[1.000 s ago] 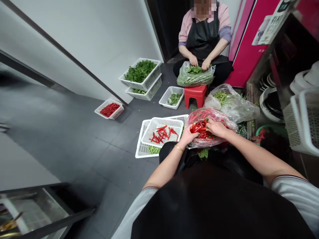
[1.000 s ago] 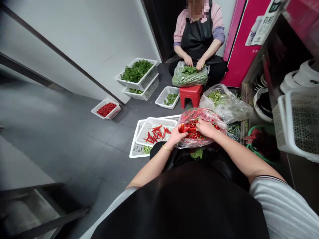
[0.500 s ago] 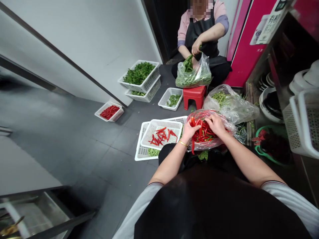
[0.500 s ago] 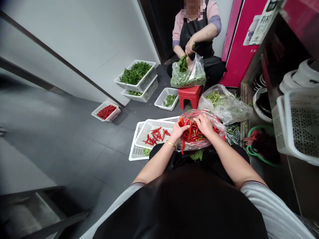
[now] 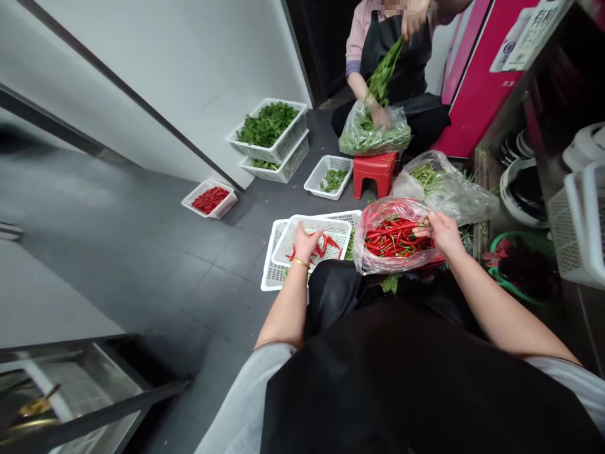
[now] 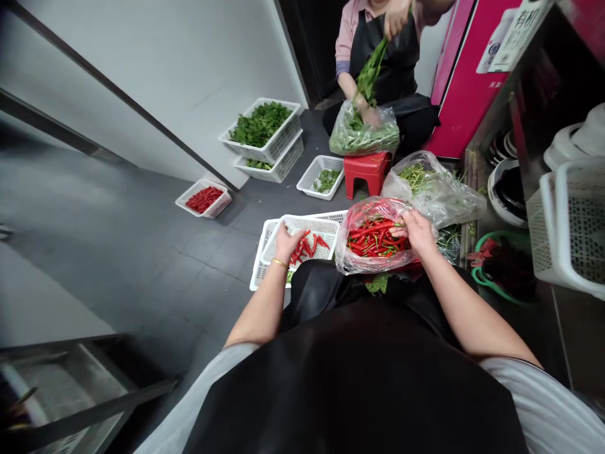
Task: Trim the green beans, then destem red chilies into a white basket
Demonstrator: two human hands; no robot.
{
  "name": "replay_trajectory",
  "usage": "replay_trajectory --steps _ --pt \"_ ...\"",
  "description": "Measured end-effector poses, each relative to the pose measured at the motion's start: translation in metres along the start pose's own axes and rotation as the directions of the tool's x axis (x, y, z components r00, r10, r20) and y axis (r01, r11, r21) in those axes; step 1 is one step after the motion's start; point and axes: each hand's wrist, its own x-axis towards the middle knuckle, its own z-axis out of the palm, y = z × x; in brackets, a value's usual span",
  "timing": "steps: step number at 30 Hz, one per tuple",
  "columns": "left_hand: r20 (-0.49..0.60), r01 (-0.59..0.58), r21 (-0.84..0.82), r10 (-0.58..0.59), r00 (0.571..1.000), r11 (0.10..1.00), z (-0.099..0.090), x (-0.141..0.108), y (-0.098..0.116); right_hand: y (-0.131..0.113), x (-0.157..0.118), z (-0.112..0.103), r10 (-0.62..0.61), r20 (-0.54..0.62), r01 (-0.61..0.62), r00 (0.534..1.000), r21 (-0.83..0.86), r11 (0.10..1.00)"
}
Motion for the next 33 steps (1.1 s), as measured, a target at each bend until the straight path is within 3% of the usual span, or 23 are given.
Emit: replay_trajectory --steps 2,4,6,9,14,18,21,24,26,28,30,33 --pt "-0.01 -0.037 0.059 0.037 0.999 0.998 0.025 -0.023 0.017 -0.004 -0.005 0.009 0.02 0.035 -0.019 0.999 -0.02 1.0" --pt "0.148 -0.146 0.079 0.133 0.98 0.986 0.056 -0.05 0.038 -0.007 -0.012 0.019 0.055 0.106 -0.049 0.993 -0.052 0.997" --pt "0.353 -0.194 0.059 0.161 0.922 0.979 0.083 -0.07 0.055 -0.011 -0.021 0.031 0.075 0.2 -0.061 0.977 -0.076 0.995" --pt "0.547 -0.117 0.067 0.062 0.835 0.991 0.105 -0.08 0.067 -0.016 -0.035 0.051 0.025 0.25 0.006 0.968 -0.122 0.992" --pt "0.558 -0.06 0.08 0.005 0.83 0.995 0.106 -0.072 0.065 -0.022 -0.04 0.067 -0.115 0.205 0.18 0.972 -0.335 0.925" --pt "0.616 -0.001 0.021 -0.012 0.788 1.0 0.1 -0.072 0.075 -0.028 -0.031 0.064 -0.025 0.327 0.089 0.945 -0.183 0.979" --pt "0.647 0.06 -0.019 -0.034 0.762 0.998 0.099 -0.078 0.083 -0.032 -0.039 0.063 0.084 0.447 -0.039 0.891 -0.109 0.993" --pt "0.73 0.216 -0.069 -0.099 0.677 0.974 0.098 -0.086 0.083 -0.029 -0.051 0.068 0.11 0.541 -0.168 0.834 0.059 0.984" --pt "0.776 0.326 -0.078 -0.148 0.613 0.942 0.096 -0.087 0.08 -0.025 -0.05 0.067 0.072 0.505 -0.154 0.86 0.122 0.98" --pt "0.752 0.398 -0.102 -0.191 0.631 0.912 0.087 -0.084 0.073 -0.02 -0.039 0.058 0.056 0.387 -0.061 0.92 0.001 0.998" --pt "0.648 0.435 -0.16 -0.238 0.724 0.886 0.072 -0.076 0.065 -0.017 -0.026 0.039 0.056 0.257 0.014 0.965 -0.262 0.965" --pt "0.432 0.424 -0.238 -0.296 0.852 0.874 0.04 -0.059 0.049 -0.01 -0.023 0.005 0.043 0.175 0.067 0.984 -0.573 0.816"
